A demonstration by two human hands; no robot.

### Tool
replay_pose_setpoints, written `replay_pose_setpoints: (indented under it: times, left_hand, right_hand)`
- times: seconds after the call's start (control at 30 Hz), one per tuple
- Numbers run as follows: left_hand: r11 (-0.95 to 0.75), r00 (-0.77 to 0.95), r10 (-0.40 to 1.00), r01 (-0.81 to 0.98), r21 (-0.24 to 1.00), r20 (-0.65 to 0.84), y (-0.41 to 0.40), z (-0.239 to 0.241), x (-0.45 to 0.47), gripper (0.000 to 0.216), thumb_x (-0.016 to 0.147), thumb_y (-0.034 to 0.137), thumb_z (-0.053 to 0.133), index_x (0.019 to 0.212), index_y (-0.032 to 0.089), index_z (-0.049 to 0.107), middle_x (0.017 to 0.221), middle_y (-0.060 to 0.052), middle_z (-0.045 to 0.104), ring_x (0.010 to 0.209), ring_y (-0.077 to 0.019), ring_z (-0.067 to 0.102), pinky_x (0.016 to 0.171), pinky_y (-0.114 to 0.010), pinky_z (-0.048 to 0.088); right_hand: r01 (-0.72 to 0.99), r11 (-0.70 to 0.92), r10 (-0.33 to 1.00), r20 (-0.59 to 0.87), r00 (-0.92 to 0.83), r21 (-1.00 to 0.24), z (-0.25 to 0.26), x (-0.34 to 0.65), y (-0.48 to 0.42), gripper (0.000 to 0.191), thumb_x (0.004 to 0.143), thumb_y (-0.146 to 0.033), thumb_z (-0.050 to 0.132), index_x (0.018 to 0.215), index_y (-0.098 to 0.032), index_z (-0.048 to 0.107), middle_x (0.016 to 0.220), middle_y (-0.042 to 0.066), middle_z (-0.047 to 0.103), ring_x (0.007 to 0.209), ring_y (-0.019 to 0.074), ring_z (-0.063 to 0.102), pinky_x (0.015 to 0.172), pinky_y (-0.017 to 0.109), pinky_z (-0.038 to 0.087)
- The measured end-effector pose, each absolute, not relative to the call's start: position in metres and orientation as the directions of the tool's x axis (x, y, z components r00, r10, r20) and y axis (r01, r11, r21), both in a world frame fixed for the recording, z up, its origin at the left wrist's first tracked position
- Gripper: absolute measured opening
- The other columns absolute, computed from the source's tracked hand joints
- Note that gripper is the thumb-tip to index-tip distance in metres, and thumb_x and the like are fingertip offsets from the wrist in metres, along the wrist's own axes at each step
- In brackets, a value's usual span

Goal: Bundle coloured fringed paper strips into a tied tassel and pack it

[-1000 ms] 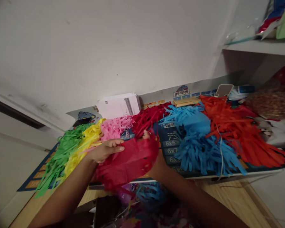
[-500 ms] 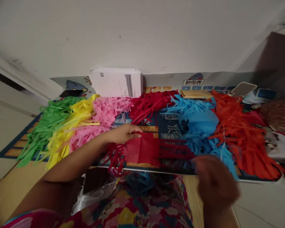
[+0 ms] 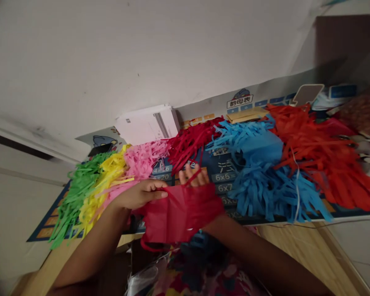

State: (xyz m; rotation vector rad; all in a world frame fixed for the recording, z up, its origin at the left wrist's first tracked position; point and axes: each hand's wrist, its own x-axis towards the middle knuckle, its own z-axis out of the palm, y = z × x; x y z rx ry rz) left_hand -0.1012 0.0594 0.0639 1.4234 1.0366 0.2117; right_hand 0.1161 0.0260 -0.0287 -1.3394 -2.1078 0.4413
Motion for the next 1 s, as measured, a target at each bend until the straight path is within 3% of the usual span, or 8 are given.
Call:
replay_pose_setpoints:
  times: [0.1, 0.27, 0.37, 0.43, 0.47, 0.57, 0.83, 1.0]
  left_hand:
    - [0.062, 0.616, 0.646, 0.547, 0.835, -0.451, 0.077, 0.047, -0.09, 0.033, 0.091, 0.045, 0.058, 0.094, 0.014, 0.068, 0.084, -0.002, 0.068, 0.073, -0.0138, 0.058, 0.068, -0.022, 0.045]
    - [-0.208, 0.662, 0.673, 0.596, 0.776, -0.328, 0.112, -0.001, -0.05, 0.019, 0.088, 0.025, 0.053, 0.083, 0.012, 0.066, 0.078, 0.001, 0.063, 0.073, -0.0123, 0.054, 0.069, -0.021, 0.041]
    - [-0.189, 0.646, 0.699, 0.579, 0.793, -0.306, 0.125, -0.021, -0.035, 0.015, 0.083, 0.021, 0.056, 0.074, 0.013, 0.064, 0.069, 0.004, 0.057, 0.066, -0.011, 0.049, 0.066, -0.021, 0.037]
    - [-0.195, 0.641, 0.707, 0.583, 0.789, -0.299, 0.129, -0.026, -0.032, 0.014, 0.081, 0.022, 0.058, 0.072, 0.013, 0.064, 0.064, 0.005, 0.054, 0.063, -0.0105, 0.046, 0.063, -0.021, 0.035]
    - [-0.201, 0.64, 0.708, 0.588, 0.784, -0.298, 0.13, -0.027, -0.032, 0.013, 0.081, 0.022, 0.059, 0.071, 0.014, 0.064, 0.062, 0.005, 0.053, 0.062, -0.0103, 0.045, 0.063, -0.021, 0.035]
    - [-0.227, 0.641, 0.706, 0.608, 0.761, -0.301, 0.128, -0.023, -0.033, 0.014, 0.081, 0.021, 0.058, 0.071, 0.014, 0.064, 0.062, 0.005, 0.053, 0.061, -0.0104, 0.045, 0.062, -0.021, 0.034]
    - [-0.254, 0.599, 0.75, 0.653, 0.713, -0.281, 0.119, -0.021, -0.041, 0.012, 0.085, 0.022, 0.059, 0.081, 0.014, 0.067, 0.07, 0.005, 0.062, 0.068, -0.0112, 0.054, 0.067, -0.02, 0.041]
    - [-0.23, 0.476, 0.847, 0.729, 0.645, -0.235, 0.096, -0.003, -0.036, 0.026, 0.088, 0.016, 0.053, 0.111, 0.014, 0.065, 0.111, -0.008, 0.071, 0.099, -0.0203, 0.065, 0.088, -0.03, 0.048]
  right_hand:
    - [0.809, 0.372, 0.892, 0.417, -0.175, -0.455, -0.034, 0.162, 0.048, 0.048, 0.096, -0.027, 0.048, 0.144, -0.023, 0.048, 0.156, 0.015, 0.039, 0.146, 0.0406, 0.026, 0.114, 0.07, 0.018]
    - [0.887, 0.35, 0.908, 0.344, -0.241, -0.303, -0.019, 0.296, 0.049, 0.045, 0.095, -0.045, 0.044, 0.129, -0.022, 0.062, 0.119, 0.014, 0.07, 0.112, 0.0321, 0.065, 0.09, 0.052, 0.053]
    - [0.988, 0.016, 0.853, 0.517, 0.068, -0.155, 0.002, 0.315, 0.023, 0.041, 0.096, -0.051, 0.044, 0.115, -0.024, 0.069, 0.096, 0.014, 0.073, 0.094, 0.0383, 0.069, 0.075, 0.054, 0.053]
    - [0.974, 0.188, 0.833, 0.546, -0.088, -0.129, 0.003, 0.285, 0.005, 0.034, 0.094, -0.044, 0.052, 0.116, -0.023, 0.067, 0.106, 0.014, 0.072, 0.102, 0.0393, 0.067, 0.082, 0.054, 0.052]
    - [0.935, 0.335, 0.825, 0.516, -0.229, -0.12, -0.001, 0.262, -0.002, 0.025, 0.092, -0.043, 0.056, 0.11, -0.029, 0.068, 0.105, 0.006, 0.074, 0.102, 0.032, 0.068, 0.089, 0.05, 0.051]
    - [0.69, 0.705, 0.688, 0.399, -0.606, -0.167, -0.024, 0.194, -0.009, 0.024, 0.092, -0.027, 0.057, 0.115, -0.023, 0.065, 0.124, 0.006, 0.07, 0.118, 0.0288, 0.062, 0.11, 0.054, 0.034]
    - [0.691, 0.69, 0.709, 0.392, -0.586, -0.213, -0.049, 0.161, 0.004, 0.026, 0.089, -0.033, 0.063, 0.108, -0.015, 0.064, 0.126, 0.013, 0.068, 0.111, 0.0268, 0.064, 0.099, 0.047, 0.033]
    - [0.709, 0.685, 0.703, 0.408, -0.583, -0.169, -0.046, 0.156, 0.005, 0.022, 0.087, -0.03, 0.064, 0.104, -0.015, 0.065, 0.124, 0.013, 0.069, 0.1, 0.0249, 0.065, 0.088, 0.043, 0.033]
